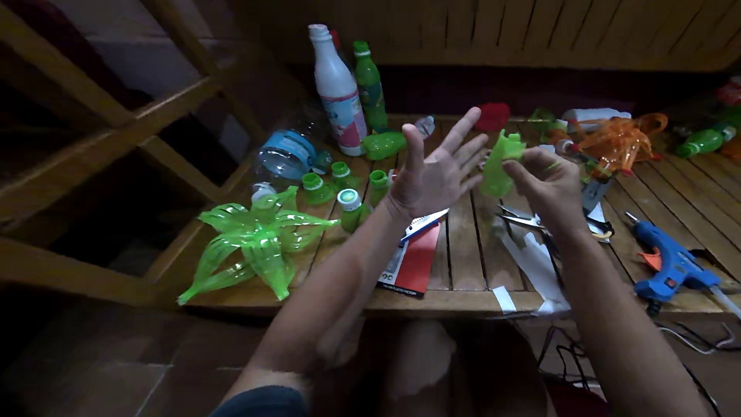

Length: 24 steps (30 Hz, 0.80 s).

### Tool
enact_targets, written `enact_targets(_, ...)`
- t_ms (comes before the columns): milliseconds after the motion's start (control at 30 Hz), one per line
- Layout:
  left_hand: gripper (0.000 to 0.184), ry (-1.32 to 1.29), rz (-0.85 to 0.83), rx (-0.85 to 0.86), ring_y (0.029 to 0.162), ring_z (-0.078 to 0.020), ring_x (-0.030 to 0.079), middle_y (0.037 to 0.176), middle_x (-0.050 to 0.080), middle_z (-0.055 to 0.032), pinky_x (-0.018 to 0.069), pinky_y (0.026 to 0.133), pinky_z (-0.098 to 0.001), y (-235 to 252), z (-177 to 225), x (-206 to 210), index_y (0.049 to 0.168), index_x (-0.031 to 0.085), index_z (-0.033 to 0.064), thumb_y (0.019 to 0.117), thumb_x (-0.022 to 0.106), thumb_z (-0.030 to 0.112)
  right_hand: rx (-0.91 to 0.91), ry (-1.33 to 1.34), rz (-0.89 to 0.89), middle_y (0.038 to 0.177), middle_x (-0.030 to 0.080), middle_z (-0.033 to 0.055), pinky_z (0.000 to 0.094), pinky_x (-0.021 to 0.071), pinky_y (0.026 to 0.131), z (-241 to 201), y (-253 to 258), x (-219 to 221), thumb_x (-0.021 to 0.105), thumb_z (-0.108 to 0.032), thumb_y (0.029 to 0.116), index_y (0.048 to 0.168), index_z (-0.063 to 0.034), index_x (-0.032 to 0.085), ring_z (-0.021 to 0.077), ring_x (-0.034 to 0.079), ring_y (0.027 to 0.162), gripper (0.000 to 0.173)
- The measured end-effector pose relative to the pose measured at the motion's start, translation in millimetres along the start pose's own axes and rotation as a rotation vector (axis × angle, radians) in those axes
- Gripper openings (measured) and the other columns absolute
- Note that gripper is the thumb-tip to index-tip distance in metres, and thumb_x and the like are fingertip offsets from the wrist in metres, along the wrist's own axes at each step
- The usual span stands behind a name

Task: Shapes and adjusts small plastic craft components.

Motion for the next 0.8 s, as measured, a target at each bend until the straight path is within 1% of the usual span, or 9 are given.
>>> enact_targets(133, 0.138, 0.024, -0.044, 0.009, 0.151, -0.0306, 0.034, 0.163, 0.036, -0.0129, 0.0363, 0.117, -0.0516, 0, 3, 4, 0.165, 0.018, 0.0153, 0.0606, 0.058, 0.095, 0.129, 0.159, 0.045, 0.082, 0.068, -0.0101, 0.0144, 0.0515, 0.059, 8, -1, -4, 0.068, -0.008, 0.0956, 0.101, -0.0081, 0.068, -0.0046, 0.059, 0.064, 0.005)
enact_targets(200, 0.107, 0.141, 0.024, 0.070, 0.144, -0.0249, 0.045, 0.157, 0.046, -0.0094, 0.0427, 0.113, -0.0455, 2, 7, -2, 0.159, 0.032, 0.0116, 0.0820, 0.060, 0.079, 0.182, 0.194, 0.054, 0.081, 0.068, -0.0095, 0.0141, 0.0497, 0.058, 13, -1, -5, 0.067, -0.007, 0.0960, 0.100, -0.0080, 0.068, -0.0043, 0.057, 0.062, 0.004)
enact_targets(267, 0.029, 0.193, 0.226, 0.104, 0.115, -0.0137, 0.066, 0.122, 0.071, -0.0023, 0.0540, 0.100, -0.0330, 1, 10, -12, 0.125, 0.064, 0.0098, 0.1042, 0.058, 0.029, 0.252, 0.223, 0.043, 0.081, 0.069, -0.0067, 0.0151, 0.0490, 0.057, 21, -2, -3, 0.067, -0.006, 0.0963, 0.100, -0.0060, 0.070, -0.0026, 0.057, 0.062, 0.004)
enact_targets(300, 0.016, 0.218, 0.318, 0.094, 0.094, -0.0083, 0.070, 0.096, 0.074, 0.0030, 0.0574, 0.089, -0.0281, 1, 9, -14, 0.103, 0.068, 0.0132, 0.1054, 0.052, 0.015, 0.276, 0.226, 0.027, 0.082, 0.069, -0.0062, 0.0156, 0.0496, 0.058, 24, -3, -1, 0.067, -0.007, 0.0965, 0.100, -0.0060, 0.070, -0.0020, 0.057, 0.062, 0.005)
enact_targets(400, 0.046, 0.348, 0.346, 0.112, 0.074, -0.0073, 0.068, 0.069, 0.066, 0.0061, 0.0588, 0.079, -0.0282, 1, 7, -7, 0.071, 0.058, 0.0168, 0.1111, 0.036, 0.020, 0.296, 0.235, -0.025, 0.079, 0.067, -0.0057, 0.0168, 0.0493, 0.058, 27, -4, 8, 0.066, -0.007, 0.0968, 0.100, -0.0051, 0.069, -0.0009, 0.056, 0.061, 0.005)
enact_targets(467, 0.045, 0.455, 0.310, 0.161, 0.079, -0.0091, 0.070, 0.079, 0.072, 0.0023, 0.0602, 0.081, -0.0299, 0, 8, -1, 0.075, 0.063, 0.0116, 0.1112, 0.040, 0.022, 0.289, 0.238, -0.054, 0.079, 0.067, -0.0062, 0.0161, 0.0490, 0.058, 29, -4, 13, 0.066, -0.007, 0.0971, 0.099, -0.0053, 0.069, -0.0014, 0.056, 0.061, 0.004)
enact_targets(533, 0.028, 0.594, 0.311, 0.191, 0.084, -0.0086, 0.070, 0.092, 0.074, -0.0005, 0.0603, 0.078, -0.0271, -2, 10, 5, 0.096, 0.070, 0.0034, 0.1086, 0.048, 0.014, 0.294, 0.227, -0.067, 0.078, 0.067, -0.0064, 0.0160, 0.0498, 0.059, 30, -5, 15, 0.066, -0.006, 0.0967, 0.098, -0.0056, 0.068, -0.0014, 0.056, 0.061, 0.002)
enact_targets(633, 0.019, 0.757, 0.380, 0.163, 0.090, -0.0088, 0.071, 0.106, 0.073, -0.0063, 0.0603, 0.079, -0.0255, -3, 8, 8, 0.118, 0.064, -0.0034, 0.1041, 0.054, 0.005, 0.310, 0.239, -0.069, 0.080, 0.068, -0.0050, 0.0169, 0.0505, 0.059, 31, -5, 17, 0.067, -0.006, 0.0966, 0.098, -0.0050, 0.068, -0.0006, 0.058, 0.062, 0.002)
enact_targets(800, 0.023, 0.893, 0.422, 0.085, 0.096, -0.0085, 0.071, 0.112, 0.072, -0.0088, 0.0590, 0.086, -0.0252, -4, 3, 1, 0.123, 0.063, -0.0030, 0.1026, 0.057, 0.006, 0.322, 0.254, -0.080, 0.080, 0.068, -0.0042, 0.0177, 0.0511, 0.061, 32, -6, 18, 0.066, -0.007, 0.0974, 0.099, -0.0047, 0.068, 0.0005, 0.058, 0.064, 0.004)
Point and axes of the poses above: each hand's wrist, its own y-axis towards the middle knuckle, its own x-axis out of the palm, z = x × y, the point moved 8 cm from there along y, towards the middle knuckle
